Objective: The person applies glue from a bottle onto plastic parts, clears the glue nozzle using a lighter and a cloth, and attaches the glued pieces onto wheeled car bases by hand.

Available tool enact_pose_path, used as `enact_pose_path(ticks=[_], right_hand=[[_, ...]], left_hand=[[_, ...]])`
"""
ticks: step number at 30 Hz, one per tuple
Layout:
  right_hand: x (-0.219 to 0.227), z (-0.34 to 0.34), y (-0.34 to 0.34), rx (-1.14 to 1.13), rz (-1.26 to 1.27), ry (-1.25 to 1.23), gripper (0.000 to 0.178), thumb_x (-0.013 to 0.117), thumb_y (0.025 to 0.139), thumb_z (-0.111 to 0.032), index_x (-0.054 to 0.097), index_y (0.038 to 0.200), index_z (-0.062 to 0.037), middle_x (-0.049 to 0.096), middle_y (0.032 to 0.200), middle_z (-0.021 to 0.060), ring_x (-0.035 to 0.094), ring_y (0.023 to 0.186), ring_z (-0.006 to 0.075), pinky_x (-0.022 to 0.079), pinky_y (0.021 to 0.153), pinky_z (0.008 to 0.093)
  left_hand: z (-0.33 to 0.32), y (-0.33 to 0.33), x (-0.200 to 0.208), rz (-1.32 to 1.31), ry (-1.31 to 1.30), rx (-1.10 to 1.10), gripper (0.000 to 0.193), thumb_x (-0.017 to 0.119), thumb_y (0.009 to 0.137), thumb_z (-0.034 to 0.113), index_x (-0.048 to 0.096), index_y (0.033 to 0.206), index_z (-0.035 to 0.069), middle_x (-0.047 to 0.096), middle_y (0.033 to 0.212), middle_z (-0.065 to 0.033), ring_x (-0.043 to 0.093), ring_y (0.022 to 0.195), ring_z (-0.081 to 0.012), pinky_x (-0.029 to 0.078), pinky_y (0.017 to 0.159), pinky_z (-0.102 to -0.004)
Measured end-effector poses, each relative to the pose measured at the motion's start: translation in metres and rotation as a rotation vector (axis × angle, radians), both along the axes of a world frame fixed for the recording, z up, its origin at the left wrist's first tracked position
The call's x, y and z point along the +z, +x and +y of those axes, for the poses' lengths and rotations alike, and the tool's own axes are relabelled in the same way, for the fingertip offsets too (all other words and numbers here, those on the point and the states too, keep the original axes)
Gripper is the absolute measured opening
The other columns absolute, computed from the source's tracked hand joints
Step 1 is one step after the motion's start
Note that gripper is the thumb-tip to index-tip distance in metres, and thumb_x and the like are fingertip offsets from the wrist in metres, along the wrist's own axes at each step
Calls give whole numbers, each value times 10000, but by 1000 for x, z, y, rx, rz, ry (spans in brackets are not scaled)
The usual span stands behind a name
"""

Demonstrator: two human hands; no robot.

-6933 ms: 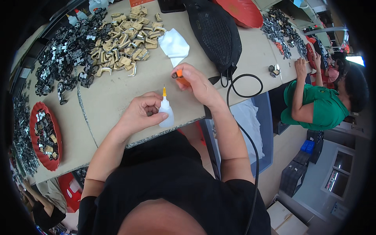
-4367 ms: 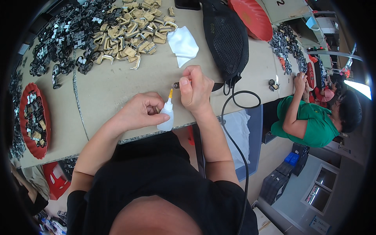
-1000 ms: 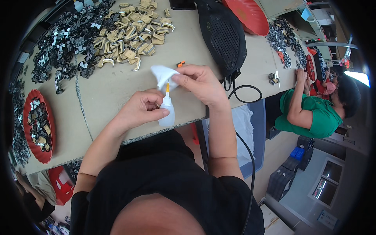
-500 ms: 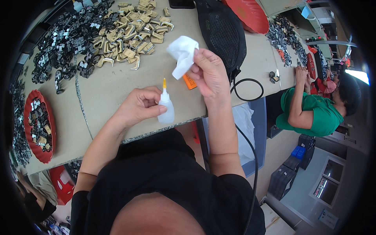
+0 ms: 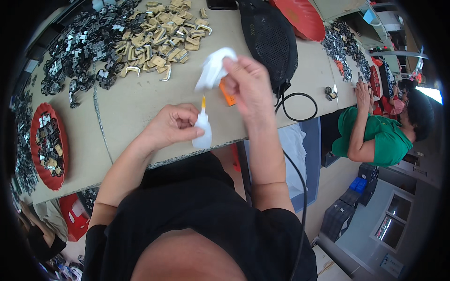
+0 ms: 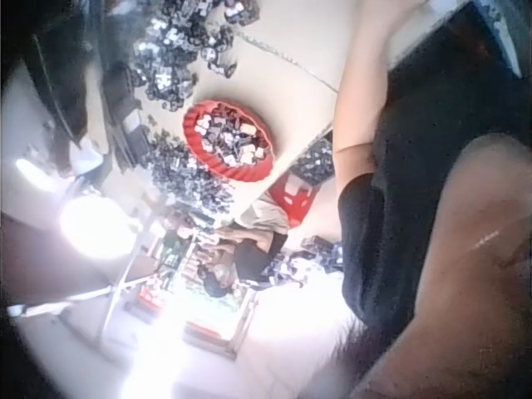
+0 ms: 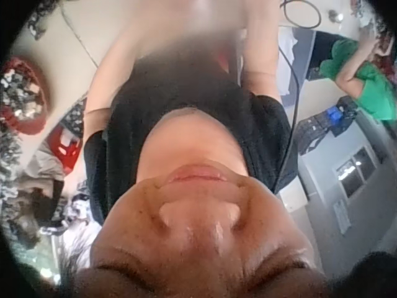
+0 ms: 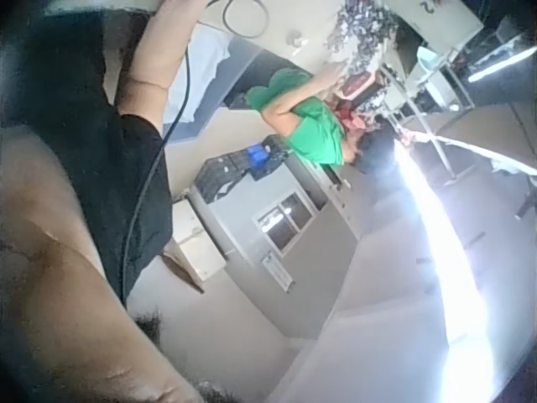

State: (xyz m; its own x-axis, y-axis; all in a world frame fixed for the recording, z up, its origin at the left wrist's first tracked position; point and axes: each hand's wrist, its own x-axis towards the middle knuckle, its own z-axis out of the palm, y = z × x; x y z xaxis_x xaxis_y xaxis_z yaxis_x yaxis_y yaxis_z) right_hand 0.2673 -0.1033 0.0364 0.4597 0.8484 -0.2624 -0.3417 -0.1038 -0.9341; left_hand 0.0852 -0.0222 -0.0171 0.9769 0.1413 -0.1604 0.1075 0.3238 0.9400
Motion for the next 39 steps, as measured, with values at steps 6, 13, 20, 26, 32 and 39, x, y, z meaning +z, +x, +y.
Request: enact_pose_path(ticks=[6,13,20,26,32,39], right_hand=[[11,-10,-25,-87,-858,10,411,603,797,-187,444,1100,41,543,887,90,518,694,99,421,557,224],[-5,-15,-74,180,-444,94,298,542,831,-78,424,1077,42,563,954,115,581,747,126,470,608,232],[-25,-12,-58,96,-2,226,269,561,812,-56,472,1055,20,569,915,71,565,699,108,454,579,208],[-47,-6,-68,22,463,367,247,586,797,-65,527,1028,-1,569,906,62,517,695,87,408,570,190],[-46,1,-82,10,682,282,199,580,815,-132,547,959,1,564,862,61,494,692,92,380,545,197],[-45,2,-94,-49,455,289,227,572,822,-182,528,966,-13,538,893,104,467,639,113,355,497,204]], left_hand=[[7,3,16,-51,-298,339,162,622,785,153,622,832,-2,606,760,-33,499,625,-60,389,567,-188],[5,-6,37,5,-169,437,212,594,808,163,599,903,-27,589,764,-46,516,673,-81,423,650,-204],[5,-55,23,-31,-96,538,236,522,848,88,546,1046,-38,588,890,-74,550,782,-114,459,706,-233],[0,-80,16,-25,-87,616,276,531,825,10,510,1098,-22,590,899,-66,554,785,-102,468,733,-226],[0,-84,6,-36,-150,679,329,556,802,-13,480,1121,-25,588,921,-69,558,813,-105,472,742,-233],[0,-83,0,-54,-102,704,302,560,793,-27,509,1091,-35,587,926,-77,559,815,-108,471,775,-237]])
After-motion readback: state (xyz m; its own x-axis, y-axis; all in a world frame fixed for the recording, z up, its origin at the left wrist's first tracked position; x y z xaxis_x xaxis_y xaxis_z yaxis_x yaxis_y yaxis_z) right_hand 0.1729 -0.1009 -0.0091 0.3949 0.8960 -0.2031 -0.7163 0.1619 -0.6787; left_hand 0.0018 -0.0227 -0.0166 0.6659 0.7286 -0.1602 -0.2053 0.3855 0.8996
